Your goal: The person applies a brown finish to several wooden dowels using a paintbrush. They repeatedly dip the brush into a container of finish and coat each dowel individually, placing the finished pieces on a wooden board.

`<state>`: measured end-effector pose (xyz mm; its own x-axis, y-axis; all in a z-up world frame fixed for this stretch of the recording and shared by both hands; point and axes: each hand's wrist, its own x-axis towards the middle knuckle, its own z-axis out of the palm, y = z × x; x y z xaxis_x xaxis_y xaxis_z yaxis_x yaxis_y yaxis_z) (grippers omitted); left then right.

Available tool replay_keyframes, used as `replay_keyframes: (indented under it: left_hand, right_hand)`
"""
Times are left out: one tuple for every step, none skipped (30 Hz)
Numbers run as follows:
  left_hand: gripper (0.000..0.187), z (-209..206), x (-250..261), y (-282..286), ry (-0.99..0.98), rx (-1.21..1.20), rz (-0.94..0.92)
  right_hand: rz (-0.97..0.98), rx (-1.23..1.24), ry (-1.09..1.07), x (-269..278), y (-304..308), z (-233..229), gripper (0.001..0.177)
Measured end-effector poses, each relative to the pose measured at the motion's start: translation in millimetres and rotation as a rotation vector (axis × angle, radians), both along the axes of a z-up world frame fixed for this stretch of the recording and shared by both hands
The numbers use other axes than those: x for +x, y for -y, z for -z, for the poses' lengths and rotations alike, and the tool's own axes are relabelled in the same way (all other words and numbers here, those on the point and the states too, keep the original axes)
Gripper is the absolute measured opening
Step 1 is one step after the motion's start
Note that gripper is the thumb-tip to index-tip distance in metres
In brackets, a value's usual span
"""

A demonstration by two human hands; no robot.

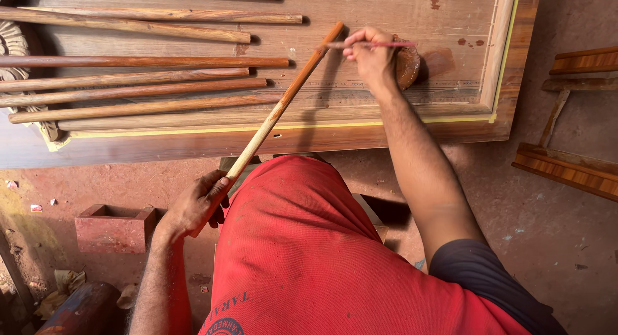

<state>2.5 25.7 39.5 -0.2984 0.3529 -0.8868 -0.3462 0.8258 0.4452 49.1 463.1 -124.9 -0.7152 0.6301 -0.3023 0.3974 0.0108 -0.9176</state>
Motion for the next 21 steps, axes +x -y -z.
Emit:
replay_keyframes:
  left_hand:
    - [0.053,-2,1,-2,-0.026,-0.006,0.013]
    - [0.053,-3,3,-2,-0.048,-0.016,0.029]
    - [0.053,-4,4,-3,-0.064,-0.040,0.052]
    - [0.053,-6,5,-3,-0.077,-0.062,0.075]
    - [0.053,-7,5,-2,-0.091,-0.085,0.098]
    - [0.054,-6,3,-4,-0.112,-0.075,0.132]
    - [0.057,-6,1,-4,-0.133,-0.065,0.165]
    - [0.060,-5,0,-4,-0.151,-0.055,0.193]
    - [0.058,-3,-2,-3,-0.132,-0.077,0.186]
    - [0.057,-2,-3,-1,-0.105,-0.099,0.184]
    - [0.055,0,-2,0,-0.078,-0.121,0.182]
    - [0.055,2,-5,0,-0.066,-0.104,0.155]
    - [0.055,3,-6,0,-0.054,-0.087,0.128]
    - [0.055,3,-7,1,-0.040,-0.074,0.103]
    - [0.055,4,-8,1,-0.039,-0.058,0.092]
    - [0.055,6,-9,2,-0.042,-0.046,0.077]
    - [0.055,8,-10,2,-0.044,-0.035,0.061]
    - [0.054,9,-10,3,-0.042,-0.030,0.057]
    - [0.054,10,-10,5,-0.040,-0.026,0.052]
    - [0.053,11,-11,7,-0.040,-0.022,0.049]
    - [0.051,12,-10,9,-0.018,0.013,0.017]
  right_hand:
    - [-0.005,0.096,-0.025,-13,-17,6,0.023]
    - [-0.009,0.188,-0.047,-18,-28,11,0.024]
    - [-0.022,0.369,-0.099,-19,-36,15,0.021]
    - [-0.037,0.551,-0.148,-19,-42,16,0.018]
    - [-0.054,0.734,-0.196,-15,-45,16,0.016]
    - [-0.009,0.782,-0.189,-9,-51,12,0.015]
    - [0.036,0.829,-0.182,2,-55,6,0.014]
    - [0.076,0.877,-0.174,15,-57,0,0.013]
    - [0.145,0.768,-0.113,33,-61,-8,0.014]
    - [0.215,0.658,-0.045,55,-63,-15,0.014]
    - [0.219,0.590,-0.011,74,-60,-20,0.014]
    - [0.229,0.527,0.020,91,-58,-24,0.015]
    - [0.240,0.463,0.051,101,-58,-27,0.015]
    - [0.176,0.487,0.042,109,-55,-26,0.014]
    - [0.111,0.509,0.034,115,-52,-24,0.013]
    - [0.042,0.527,0.021,118,-52,-23,0.012]
    - [0.102,0.403,0.036,121,-54,-22,0.011]
    - [0.158,0.275,0.050,122,-56,-19,0.011]
    - [0.214,0.147,0.063,124,-61,-18,0.012]
    - [0.339,0.070,0.063,129,-65,-19,0.013]
    - [0.463,-0.007,0.062,137,-73,-22,0.015]
